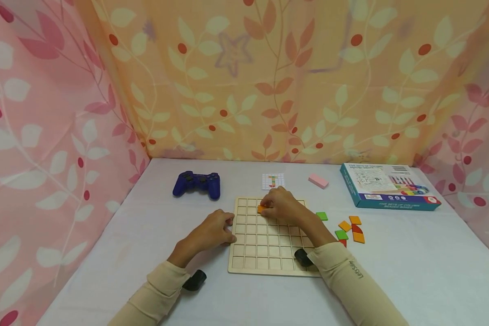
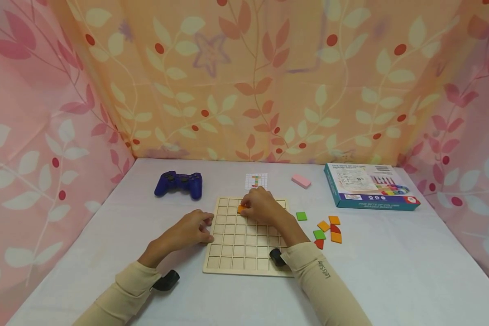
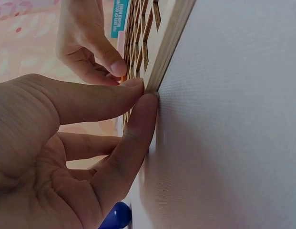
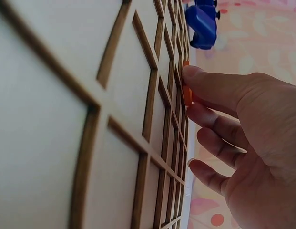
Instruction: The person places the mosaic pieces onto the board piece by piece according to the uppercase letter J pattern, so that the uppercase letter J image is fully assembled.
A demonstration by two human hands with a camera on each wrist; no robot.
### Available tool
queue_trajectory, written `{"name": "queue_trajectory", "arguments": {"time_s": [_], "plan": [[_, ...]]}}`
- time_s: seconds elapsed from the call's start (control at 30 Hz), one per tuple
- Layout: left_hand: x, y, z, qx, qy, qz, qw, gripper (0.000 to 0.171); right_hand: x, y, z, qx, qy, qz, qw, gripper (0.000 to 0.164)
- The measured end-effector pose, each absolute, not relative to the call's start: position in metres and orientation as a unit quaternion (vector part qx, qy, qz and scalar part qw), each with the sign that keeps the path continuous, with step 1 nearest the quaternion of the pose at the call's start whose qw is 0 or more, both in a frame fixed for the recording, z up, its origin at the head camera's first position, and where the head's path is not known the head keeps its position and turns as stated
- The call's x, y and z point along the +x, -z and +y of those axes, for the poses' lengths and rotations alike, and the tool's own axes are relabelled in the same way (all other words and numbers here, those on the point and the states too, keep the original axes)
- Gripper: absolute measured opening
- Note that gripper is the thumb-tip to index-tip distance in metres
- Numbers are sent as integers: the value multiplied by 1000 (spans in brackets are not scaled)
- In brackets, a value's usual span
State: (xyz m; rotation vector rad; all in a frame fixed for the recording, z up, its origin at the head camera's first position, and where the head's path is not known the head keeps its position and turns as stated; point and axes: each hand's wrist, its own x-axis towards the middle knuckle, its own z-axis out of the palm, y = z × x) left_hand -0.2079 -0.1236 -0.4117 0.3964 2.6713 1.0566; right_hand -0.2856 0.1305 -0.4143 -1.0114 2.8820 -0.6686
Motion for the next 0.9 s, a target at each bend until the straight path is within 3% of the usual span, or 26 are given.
{"name": "queue_trajectory", "arguments": {"time_s": [0.2,0.4,0.67,0.9], "plan": [[-208,411,-124,139,-367,912,123,34,-283,413,129,-319,233,918,27,22],[-206,412,-125,141,-369,910,125,43,-281,414,136,-331,253,908,31,27],[-204,411,-124,135,-377,907,131,45,-262,407,166,-287,344,893,48,31],[-204,412,-126,139,-367,912,122,47,-246,399,203,-254,309,916,45,32]]}}
